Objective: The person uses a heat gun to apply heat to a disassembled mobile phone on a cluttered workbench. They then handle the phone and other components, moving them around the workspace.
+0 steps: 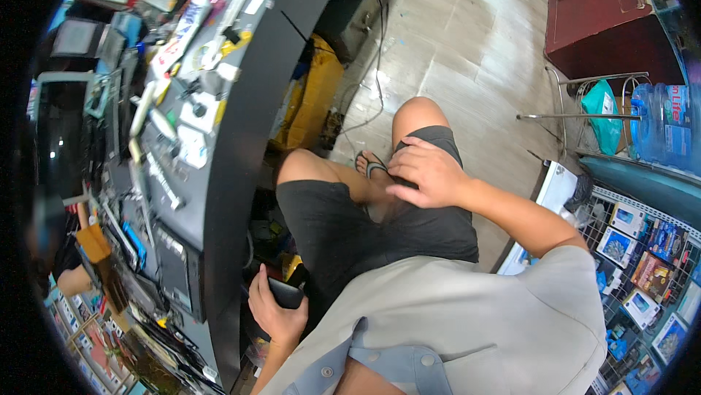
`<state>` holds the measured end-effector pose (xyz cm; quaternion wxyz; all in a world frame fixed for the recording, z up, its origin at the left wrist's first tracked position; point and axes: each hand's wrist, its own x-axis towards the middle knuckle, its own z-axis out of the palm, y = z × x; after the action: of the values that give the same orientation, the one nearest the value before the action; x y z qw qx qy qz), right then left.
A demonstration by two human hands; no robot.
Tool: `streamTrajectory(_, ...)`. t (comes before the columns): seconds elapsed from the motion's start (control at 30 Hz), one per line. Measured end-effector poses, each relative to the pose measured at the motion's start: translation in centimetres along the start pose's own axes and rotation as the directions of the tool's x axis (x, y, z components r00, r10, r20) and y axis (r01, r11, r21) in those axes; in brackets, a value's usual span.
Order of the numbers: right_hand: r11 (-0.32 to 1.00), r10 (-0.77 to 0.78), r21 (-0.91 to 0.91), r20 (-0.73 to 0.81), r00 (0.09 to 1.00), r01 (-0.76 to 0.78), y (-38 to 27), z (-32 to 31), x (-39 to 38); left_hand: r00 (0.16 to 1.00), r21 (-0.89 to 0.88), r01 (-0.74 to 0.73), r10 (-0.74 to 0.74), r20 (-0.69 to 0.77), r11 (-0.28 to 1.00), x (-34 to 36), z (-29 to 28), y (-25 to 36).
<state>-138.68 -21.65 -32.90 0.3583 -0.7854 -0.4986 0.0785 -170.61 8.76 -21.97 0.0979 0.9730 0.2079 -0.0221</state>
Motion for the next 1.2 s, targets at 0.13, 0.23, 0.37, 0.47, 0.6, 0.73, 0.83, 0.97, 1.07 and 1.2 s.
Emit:
streamTrajectory(0.13,0.902,0.339,0.329,-0.136,0.931,-0.280,1.5,0.8,2.4,0.996,-0.039,-0.039,0.036,-0.076,0.998,-2.2,0.0,0.5)
streamTrajectory(0.23,0.629,0.656,0.558,-0.009,0.754,-0.541,6.0,-0.7,6.7,0.997,-0.020,-0.026,0.024,-0.079,0.999,-2.1,-0.3,0.8)
streamTrajectory(0.37,0.493,0.695,0.733,-0.008,0.719,-0.469,12.2,-4.6,13.8,0.998,-0.019,0.013,-0.014,-0.054,1.000,-2.0,-0.2,1.2)
streamTrajectory(0.47,0.483,0.784,0.685,-0.061,0.617,-0.545,21.4,-4.0,16.5,1.000,0.012,-0.026,0.026,0.007,1.000,-0.7,-0.4,1.5)
streamTrajectory(0.6,0.676,0.733,0.271,-0.343,0.587,-0.686,34.1,-2.5,23.4,0.999,0.068,-0.037,0.036,0.021,0.997,-0.6,-0.3,1.6)
streamTrajectory(0.73,0.661,0.677,-0.049,-0.392,0.623,-0.749,43.2,2.0,34.7,0.989,0.105,0.132,-0.138,0.050,0.986,-3.2,-0.4,3.4)
streamTrajectory(0.83,0.837,0.400,-0.049,-0.624,0.671,-0.544,54.7,-1.6,35.1,0.999,0.060,0.022,-0.025,0.045,0.998,0.3,0.3,-1.7)
streamTrajectory(0.97,0.758,0.568,-0.056,-0.433,0.700,-0.650,55.6,-0.6,39.0,0.987,0.109,0.100,-0.112,0.112,0.989,-0.3,-1.7,-0.2)
streamTrajectory(1.07,0.743,0.621,-0.014,-0.359,0.696,-0.670,55.8,0.6,39.9,0.980,0.108,0.145,-0.158,0.123,0.983,-1.5,-2.4,0.8)
streamTrajectory(1.2,0.782,0.618,0.177,-0.354,0.702,-0.598,57.6,-3.7,36.2,0.979,0.056,0.158,-0.164,0.124,0.986,-2.6,-0.9,-1.3)
